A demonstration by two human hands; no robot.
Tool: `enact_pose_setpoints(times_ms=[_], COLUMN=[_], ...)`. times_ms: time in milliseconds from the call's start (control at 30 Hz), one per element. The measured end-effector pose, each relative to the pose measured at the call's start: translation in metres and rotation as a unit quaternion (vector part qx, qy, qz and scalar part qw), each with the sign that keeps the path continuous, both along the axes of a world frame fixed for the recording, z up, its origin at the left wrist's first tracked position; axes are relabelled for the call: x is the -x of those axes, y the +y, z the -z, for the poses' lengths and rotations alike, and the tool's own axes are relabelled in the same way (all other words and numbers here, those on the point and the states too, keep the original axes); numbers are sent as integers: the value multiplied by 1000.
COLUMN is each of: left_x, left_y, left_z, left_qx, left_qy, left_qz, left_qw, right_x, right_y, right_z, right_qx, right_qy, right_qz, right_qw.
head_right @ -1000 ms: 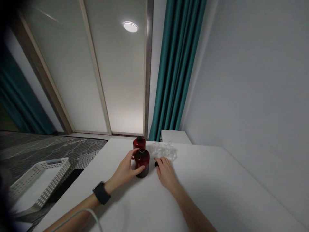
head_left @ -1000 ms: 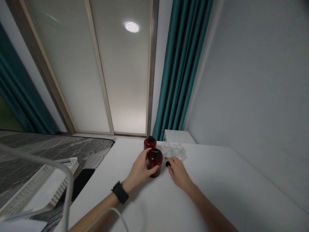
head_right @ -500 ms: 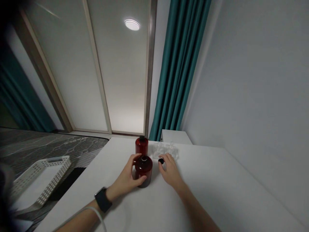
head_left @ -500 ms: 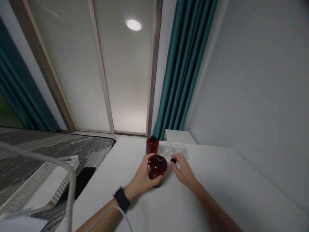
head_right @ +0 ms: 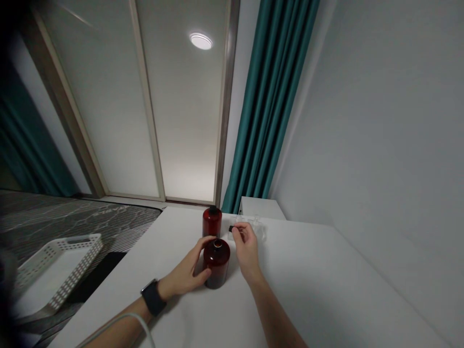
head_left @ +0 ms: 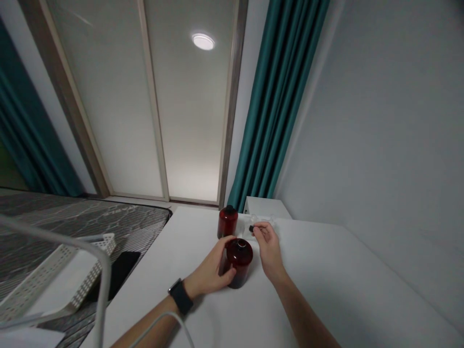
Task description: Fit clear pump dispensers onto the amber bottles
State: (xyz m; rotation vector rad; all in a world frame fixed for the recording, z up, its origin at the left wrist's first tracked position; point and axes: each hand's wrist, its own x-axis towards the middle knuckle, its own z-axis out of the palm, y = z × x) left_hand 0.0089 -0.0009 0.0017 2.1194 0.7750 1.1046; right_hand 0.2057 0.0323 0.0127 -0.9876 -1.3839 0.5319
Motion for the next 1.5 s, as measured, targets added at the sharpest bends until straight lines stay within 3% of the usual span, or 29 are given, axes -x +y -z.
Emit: enact_pose_setpoints(times_ms=[267,433,900,1333,1500], left_x=[-13,-17,-10,-21,-19], left_y=[-2,-5,-1,-4,-3], left_z=[5,1,0,-2,-1], left_qx=[34,52,58,103,125], left_qy=[-6,-16,-41,-70,-78], left_qz=[-57,-64,16,-7,24], left_qw=[998,996,997,992,989], right_x=[1,2,-4,-5,-8], right_y=[-30,-37,-33,-35,-34], right_z=[-3,-2,-5,-3,-4], right_qx=[-33,-65,-63,-55,-63], right_qy=[32,-32,-65,-75,-78], right_qz=[-25,-51,-115,-105,-107], right_qw=[999,996,989,990,989])
